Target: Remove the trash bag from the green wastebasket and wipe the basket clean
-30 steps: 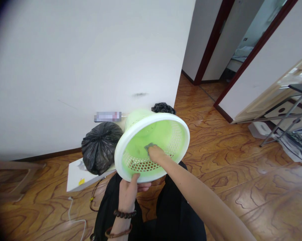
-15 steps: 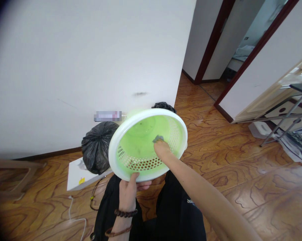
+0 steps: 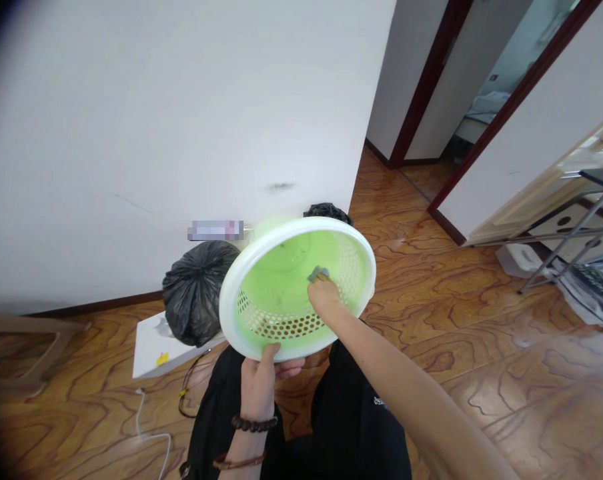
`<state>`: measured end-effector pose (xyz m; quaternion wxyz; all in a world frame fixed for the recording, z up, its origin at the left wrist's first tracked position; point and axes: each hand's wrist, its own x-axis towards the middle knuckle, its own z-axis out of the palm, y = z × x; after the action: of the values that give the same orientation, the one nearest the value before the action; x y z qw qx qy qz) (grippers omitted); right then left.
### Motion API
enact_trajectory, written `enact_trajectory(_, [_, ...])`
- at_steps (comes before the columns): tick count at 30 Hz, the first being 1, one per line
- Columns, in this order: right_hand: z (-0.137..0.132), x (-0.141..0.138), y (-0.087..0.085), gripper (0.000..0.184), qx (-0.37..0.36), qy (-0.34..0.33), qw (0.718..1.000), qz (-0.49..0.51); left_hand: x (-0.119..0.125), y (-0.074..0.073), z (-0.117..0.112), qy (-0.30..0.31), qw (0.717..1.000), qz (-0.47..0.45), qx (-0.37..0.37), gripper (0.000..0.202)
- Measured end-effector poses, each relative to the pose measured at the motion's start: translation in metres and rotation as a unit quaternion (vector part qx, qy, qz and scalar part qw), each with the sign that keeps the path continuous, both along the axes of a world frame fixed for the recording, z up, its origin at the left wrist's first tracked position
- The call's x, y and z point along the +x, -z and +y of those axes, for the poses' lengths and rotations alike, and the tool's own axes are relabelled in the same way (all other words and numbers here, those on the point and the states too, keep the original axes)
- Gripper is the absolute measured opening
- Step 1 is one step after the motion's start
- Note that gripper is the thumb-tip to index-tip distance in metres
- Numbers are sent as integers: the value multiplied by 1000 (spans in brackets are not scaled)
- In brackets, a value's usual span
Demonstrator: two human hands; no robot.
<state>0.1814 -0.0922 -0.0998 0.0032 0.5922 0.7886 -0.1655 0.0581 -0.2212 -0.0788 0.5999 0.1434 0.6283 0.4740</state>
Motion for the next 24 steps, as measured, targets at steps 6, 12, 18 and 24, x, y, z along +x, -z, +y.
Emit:
enact_trajectory(6, [-25, -49, 15, 37, -11, -47, 978, 201, 0, 0, 1, 28, 999, -29, -25, 18])
enact_trajectory(12, [0, 2, 8, 36, 6, -41, 999, -12, -6, 5, 0, -10, 1000, 0, -4, 20])
enact_trajectory(18, [-7, -15, 13, 36, -11, -15, 1000, -2, 4, 8, 2, 9, 1000, -8, -6, 27])
enact_trajectory(24, [-19, -20, 22, 40, 1, -103, 993, 64, 3, 10, 2, -16, 999, 25, -14, 23])
